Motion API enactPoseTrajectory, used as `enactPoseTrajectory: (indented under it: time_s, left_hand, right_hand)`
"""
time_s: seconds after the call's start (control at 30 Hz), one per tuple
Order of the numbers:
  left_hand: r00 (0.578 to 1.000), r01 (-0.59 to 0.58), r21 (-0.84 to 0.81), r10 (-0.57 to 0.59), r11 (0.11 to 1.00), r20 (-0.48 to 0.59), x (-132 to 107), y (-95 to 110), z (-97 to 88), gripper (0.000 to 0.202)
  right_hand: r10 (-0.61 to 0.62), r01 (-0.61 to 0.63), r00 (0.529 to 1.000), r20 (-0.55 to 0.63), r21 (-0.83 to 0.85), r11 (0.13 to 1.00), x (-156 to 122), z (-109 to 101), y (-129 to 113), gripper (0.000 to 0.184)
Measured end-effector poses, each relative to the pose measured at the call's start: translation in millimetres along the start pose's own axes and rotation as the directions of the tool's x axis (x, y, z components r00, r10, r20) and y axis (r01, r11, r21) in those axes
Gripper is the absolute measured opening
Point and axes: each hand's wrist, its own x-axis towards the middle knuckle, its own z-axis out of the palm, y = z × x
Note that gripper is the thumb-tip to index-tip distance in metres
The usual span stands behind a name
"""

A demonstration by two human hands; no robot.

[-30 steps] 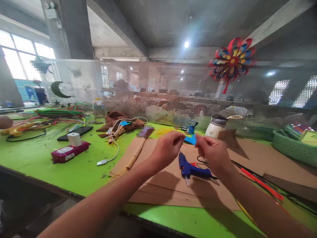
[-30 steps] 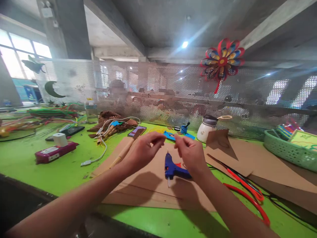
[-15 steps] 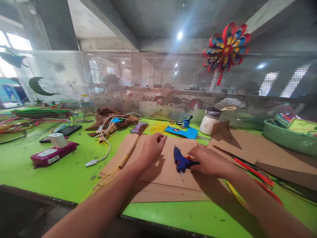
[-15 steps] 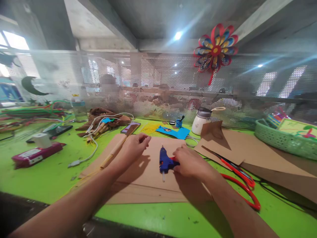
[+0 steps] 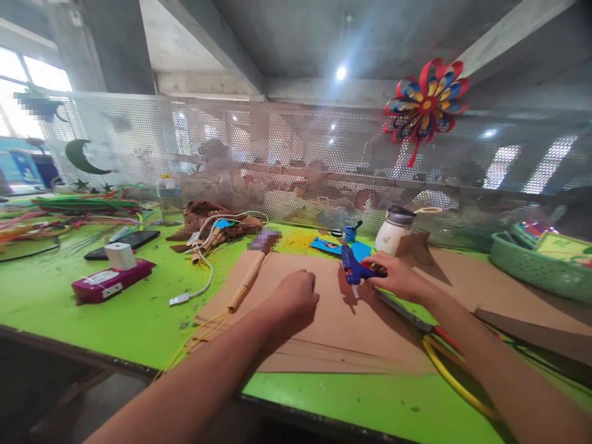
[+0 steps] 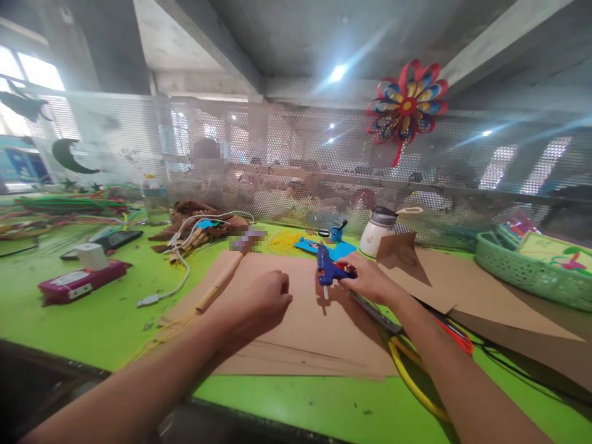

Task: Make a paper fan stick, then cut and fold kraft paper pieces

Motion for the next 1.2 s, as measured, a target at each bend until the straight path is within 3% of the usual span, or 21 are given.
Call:
enactPoseTrajectory:
  time_s: [0.2, 0.33, 0.47, 0.57, 0.73, 0.8, 0.87, 1.03, 1.1, 1.2]
  left_hand:
    - [1.0, 0.008, 0.009, -0.008, 1.0, -0.004, -0.4, 0.5, 2.6, 0.014]
    - [0.998, 0.02, 0.016, -0.021, 1.0, 0.063, 6.1, -2.1, 4.2, 0.015]
    - [0.998, 0.006, 0.023, -0.008, 1.0, 0.06, 8.9, -3.5, 4.5, 0.014]
    - [0.999, -0.002, 0.022, 0.001, 1.0, 0.044, 7.2, -3.0, 3.6, 0.012]
    - [1.0, -0.006, 0.023, 0.007, 1.0, -0.029, 1.4, 0.0, 1.8, 0.015]
    - [0.995, -0.013, 0.007, 0.014, 1.0, -0.098, 1.9, 1.6, -0.1, 0.018]
    - [0.993, -0.006, -0.006, 0.006, 1.0, -0.121, 5.4, 3.4, -4.0, 0.018]
    - [0.983, 0.022, -0.012, -0.024, 1.0, -0.184, 16.0, 8.9, -18.2, 0.021]
    - [0.984, 0.015, -0.015, -0.018, 1.0, -0.179, 16.8, 11.0, -21.0, 0.024]
    - [0.99, -0.005, -0.029, 0.001, 1.0, -0.141, 15.1, 13.2, -21.1, 0.031]
  right_hand:
    - [-0.081, 0.084, 0.994, 0.075, -0.031, 0.996, 28.9, 8.6, 13.2, 0.033]
    - [-0.076, 0.082, 0.993, 0.093, -0.067, 0.994, 28.1, 19.4, 14.4, 0.034]
    - [-0.062, 0.064, 0.998, 0.019, -0.098, 0.993, 18.7, 28.6, 15.9, 0.043]
    - [-0.053, 0.047, 0.997, -0.053, -0.108, 0.993, 12.8, 27.2, 9.6, 0.039]
    - [-0.092, 0.084, 0.983, -0.162, -0.056, 0.995, -6.8, 8.9, -27.0, 0.024]
    - [-0.031, 0.037, 0.968, -0.251, 0.018, 0.999, -18.6, 1.3, -40.0, 0.016]
    - [0.096, -0.065, 0.93, -0.354, 0.098, 0.993, -29.1, -3.1, -43.6, 0.021]
    - [0.334, -0.186, 0.82, -0.465, 0.335, 0.924, -40.8, 3.7, -22.0, 0.041]
    - [0.367, -0.181, 0.801, -0.474, 0.392, 0.902, -42.4, 10.3, -16.3, 0.047]
    - [0.327, -0.171, 0.802, -0.5, 0.333, 0.927, -44.9, 16.9, -16.1, 0.047]
